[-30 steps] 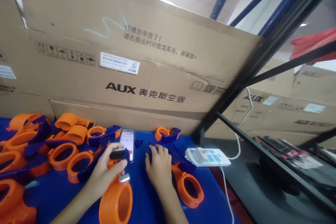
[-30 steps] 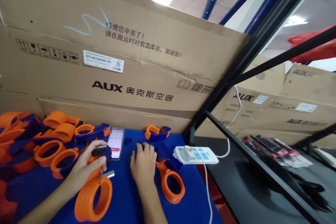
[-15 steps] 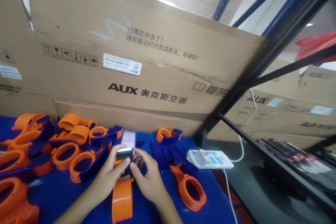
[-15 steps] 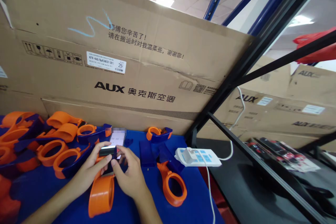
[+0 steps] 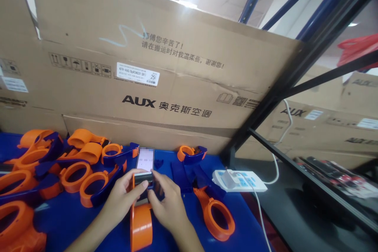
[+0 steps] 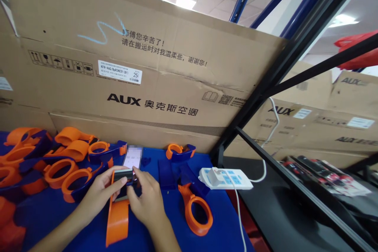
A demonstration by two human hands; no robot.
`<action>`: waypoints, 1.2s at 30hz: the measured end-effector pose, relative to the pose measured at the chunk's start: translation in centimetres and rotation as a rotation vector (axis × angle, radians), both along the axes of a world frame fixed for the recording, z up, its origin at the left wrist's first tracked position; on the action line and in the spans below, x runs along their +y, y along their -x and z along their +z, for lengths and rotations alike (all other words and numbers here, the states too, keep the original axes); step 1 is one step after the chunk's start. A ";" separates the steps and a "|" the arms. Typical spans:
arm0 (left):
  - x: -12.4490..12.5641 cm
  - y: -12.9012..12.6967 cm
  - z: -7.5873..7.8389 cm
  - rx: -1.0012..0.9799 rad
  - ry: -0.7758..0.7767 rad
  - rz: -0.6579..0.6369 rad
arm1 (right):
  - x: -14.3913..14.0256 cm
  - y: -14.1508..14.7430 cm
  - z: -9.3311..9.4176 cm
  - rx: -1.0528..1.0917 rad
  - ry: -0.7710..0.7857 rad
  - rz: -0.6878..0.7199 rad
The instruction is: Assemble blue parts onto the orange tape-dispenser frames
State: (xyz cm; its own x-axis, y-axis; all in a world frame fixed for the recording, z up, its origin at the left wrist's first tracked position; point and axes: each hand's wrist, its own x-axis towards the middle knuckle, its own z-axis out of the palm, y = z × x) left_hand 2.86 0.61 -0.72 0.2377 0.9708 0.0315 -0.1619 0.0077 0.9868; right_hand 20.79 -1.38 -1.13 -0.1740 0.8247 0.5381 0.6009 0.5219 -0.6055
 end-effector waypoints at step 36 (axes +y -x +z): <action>0.1 -0.4 -1.4 -0.474 0.460 0.013 | -0.2 0.0 -0.3 -0.227 -0.089 -0.019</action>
State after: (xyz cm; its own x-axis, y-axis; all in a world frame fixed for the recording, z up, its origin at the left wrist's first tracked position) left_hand 3.27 0.72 -2.14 0.2886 0.9130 -0.2885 -0.5806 0.4065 0.7054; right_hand 20.81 -1.57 -1.39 -0.2838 0.7800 0.5577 0.7261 0.5547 -0.4064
